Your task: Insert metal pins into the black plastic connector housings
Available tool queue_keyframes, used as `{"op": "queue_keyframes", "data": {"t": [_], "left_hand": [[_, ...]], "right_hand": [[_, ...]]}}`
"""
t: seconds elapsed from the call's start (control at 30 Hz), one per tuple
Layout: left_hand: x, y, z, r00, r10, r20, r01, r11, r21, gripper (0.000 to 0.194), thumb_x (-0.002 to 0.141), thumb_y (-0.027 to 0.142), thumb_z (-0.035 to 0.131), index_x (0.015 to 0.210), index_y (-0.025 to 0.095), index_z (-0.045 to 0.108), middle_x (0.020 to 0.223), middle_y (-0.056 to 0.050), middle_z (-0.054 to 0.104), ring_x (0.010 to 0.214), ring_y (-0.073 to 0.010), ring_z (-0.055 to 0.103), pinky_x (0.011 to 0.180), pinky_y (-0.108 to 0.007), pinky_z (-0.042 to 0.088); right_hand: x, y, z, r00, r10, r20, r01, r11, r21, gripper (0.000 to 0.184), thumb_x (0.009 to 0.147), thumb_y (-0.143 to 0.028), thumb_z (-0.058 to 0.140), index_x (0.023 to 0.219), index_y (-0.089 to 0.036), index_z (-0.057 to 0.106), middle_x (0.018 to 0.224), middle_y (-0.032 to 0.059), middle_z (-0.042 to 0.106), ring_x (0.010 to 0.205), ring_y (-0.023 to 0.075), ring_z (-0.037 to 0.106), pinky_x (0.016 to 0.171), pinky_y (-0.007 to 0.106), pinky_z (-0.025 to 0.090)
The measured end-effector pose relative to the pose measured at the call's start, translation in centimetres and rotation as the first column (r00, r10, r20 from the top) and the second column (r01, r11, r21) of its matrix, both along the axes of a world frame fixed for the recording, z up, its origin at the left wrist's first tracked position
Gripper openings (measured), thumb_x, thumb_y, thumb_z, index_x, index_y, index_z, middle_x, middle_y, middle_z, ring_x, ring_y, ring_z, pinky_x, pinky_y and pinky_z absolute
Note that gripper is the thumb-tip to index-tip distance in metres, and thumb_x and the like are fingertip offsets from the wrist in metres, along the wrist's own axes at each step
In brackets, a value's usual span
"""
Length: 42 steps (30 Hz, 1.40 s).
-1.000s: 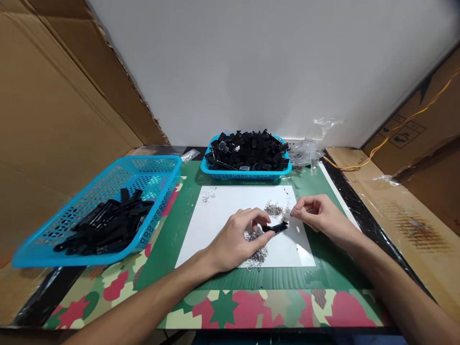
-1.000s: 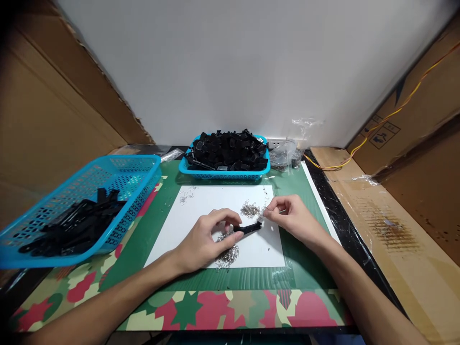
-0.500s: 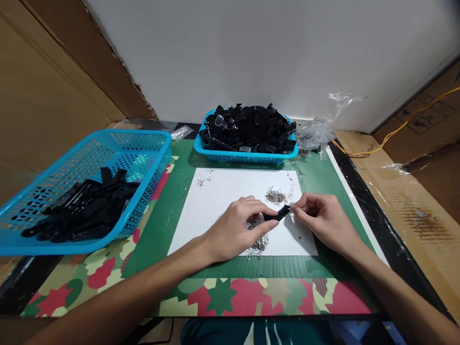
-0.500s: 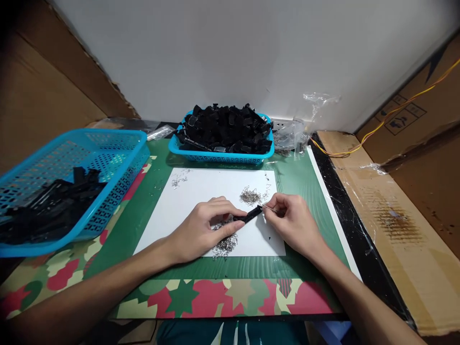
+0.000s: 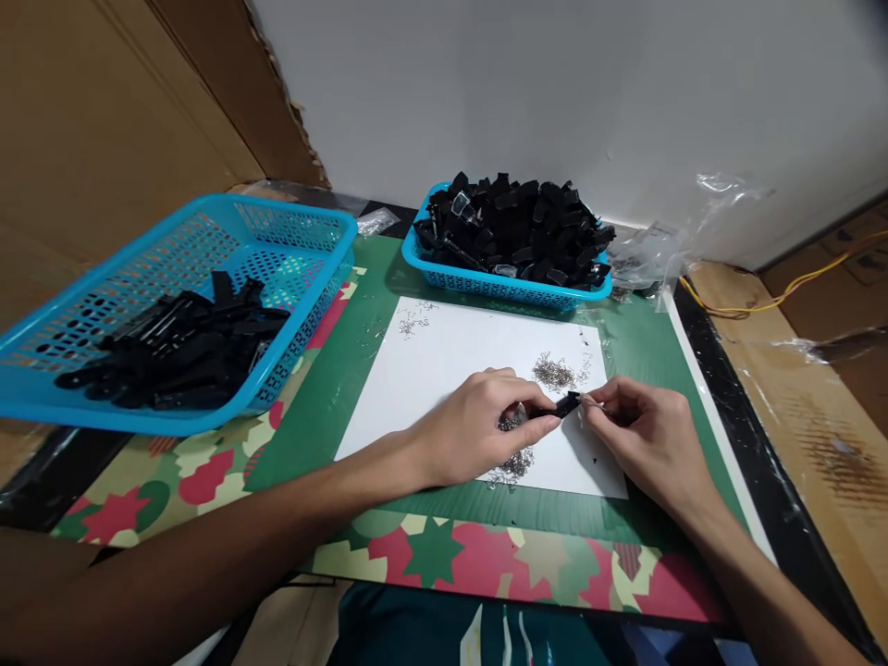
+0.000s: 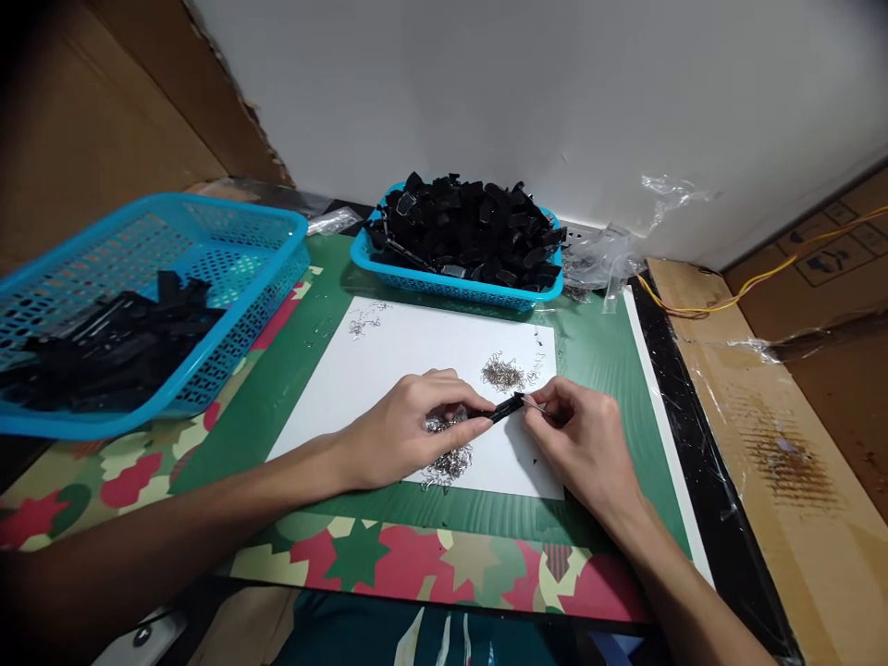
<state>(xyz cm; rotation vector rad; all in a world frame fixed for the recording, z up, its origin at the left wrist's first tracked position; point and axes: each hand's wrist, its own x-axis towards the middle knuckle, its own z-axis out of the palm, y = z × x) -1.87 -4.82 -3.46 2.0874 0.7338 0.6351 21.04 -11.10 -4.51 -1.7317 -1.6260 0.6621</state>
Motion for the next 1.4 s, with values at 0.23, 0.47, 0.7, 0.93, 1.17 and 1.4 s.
{"op": "queue_keyframes", "data": {"t": [0.23, 0.47, 0.7, 0.93, 1.17, 1.4], "left_hand": [[0.0, 0.0, -0.1, 1.000, -0.031, 0.007, 0.031, 1.000, 0.003, 0.016, 0.098, 0.026, 0.068, 0.108, 0.018, 0.078, 0.091, -0.004, 0.077, 0.088, -0.0195, 0.067, 0.086, -0.035, 0.050], [-0.1, 0.0, -0.3, 0.999, -0.037, 0.020, 0.037, 0.999, 0.008, 0.015, 0.098, 0.026, 0.069, 0.106, 0.017, 0.078, 0.089, -0.004, 0.076, 0.085, -0.0186, 0.067, 0.084, -0.034, 0.050], [-0.1, 0.0, -0.3, 0.998, -0.057, 0.017, 0.057, 0.998, -0.003, 0.016, 0.097, 0.026, 0.070, 0.106, 0.015, 0.078, 0.092, -0.006, 0.077, 0.087, -0.0190, 0.067, 0.086, -0.035, 0.049], [-0.2, 0.1, 0.2, 1.000, -0.020, 0.000, 0.020, 0.999, -0.050, 0.014, 0.097, 0.025, 0.068, 0.102, 0.017, 0.078, 0.087, -0.003, 0.075, 0.084, -0.0175, 0.064, 0.080, -0.032, 0.046], [-0.3, 0.1, 0.2, 1.000, -0.016, 0.001, 0.016, 0.999, -0.042, 0.015, 0.096, 0.024, 0.068, 0.103, 0.017, 0.079, 0.092, -0.004, 0.077, 0.087, -0.0182, 0.065, 0.082, -0.032, 0.045], [-0.3, 0.2, 0.2, 1.000, -0.023, 0.008, 0.024, 0.999, -0.049, 0.014, 0.097, 0.024, 0.068, 0.101, 0.017, 0.079, 0.092, -0.004, 0.078, 0.089, -0.0197, 0.065, 0.082, -0.033, 0.045]], "right_hand": [[-0.2, -0.2, -0.4, 0.998, 0.006, 0.060, -0.009, 0.998, 0.055, 0.016, 0.088, -0.030, 0.067, 0.078, -0.018, 0.070, 0.058, -0.0024, 0.060, 0.051, 0.0123, 0.051, 0.049, 0.025, 0.037], [-0.3, -0.1, 0.2, 0.987, 0.075, 0.142, -0.088, 0.992, 0.086, 0.018, 0.091, -0.028, 0.064, 0.077, -0.018, 0.070, 0.057, -0.0034, 0.056, 0.049, 0.0110, 0.047, 0.048, 0.025, 0.035], [-0.4, -0.1, 0.5, 0.983, 0.101, 0.154, -0.108, 0.993, 0.039, 0.020, 0.090, -0.028, 0.063, 0.073, -0.018, 0.068, 0.057, -0.0036, 0.053, 0.051, 0.0112, 0.046, 0.051, 0.025, 0.035], [1.1, 0.4, 1.6, 0.985, 0.173, -0.002, -0.170, 0.963, -0.211, 0.027, 0.097, -0.039, 0.062, 0.091, -0.019, 0.077, 0.076, 0.0035, 0.075, 0.064, 0.0181, 0.063, 0.054, 0.027, 0.044], [2.7, 0.7, 2.4, 0.981, 0.165, 0.105, -0.168, 0.986, 0.017, 0.028, 0.103, -0.037, 0.057, 0.108, -0.022, 0.081, 0.107, 0.0081, 0.078, 0.094, 0.0237, 0.072, 0.071, 0.031, 0.055], [1.0, 1.0, 1.9, 0.982, -0.125, -0.139, 0.160, 0.948, 0.275, 0.018, 0.095, -0.037, 0.073, 0.086, -0.021, 0.077, 0.084, 0.0059, 0.078, 0.076, 0.0214, 0.076, 0.068, 0.032, 0.064]]}}
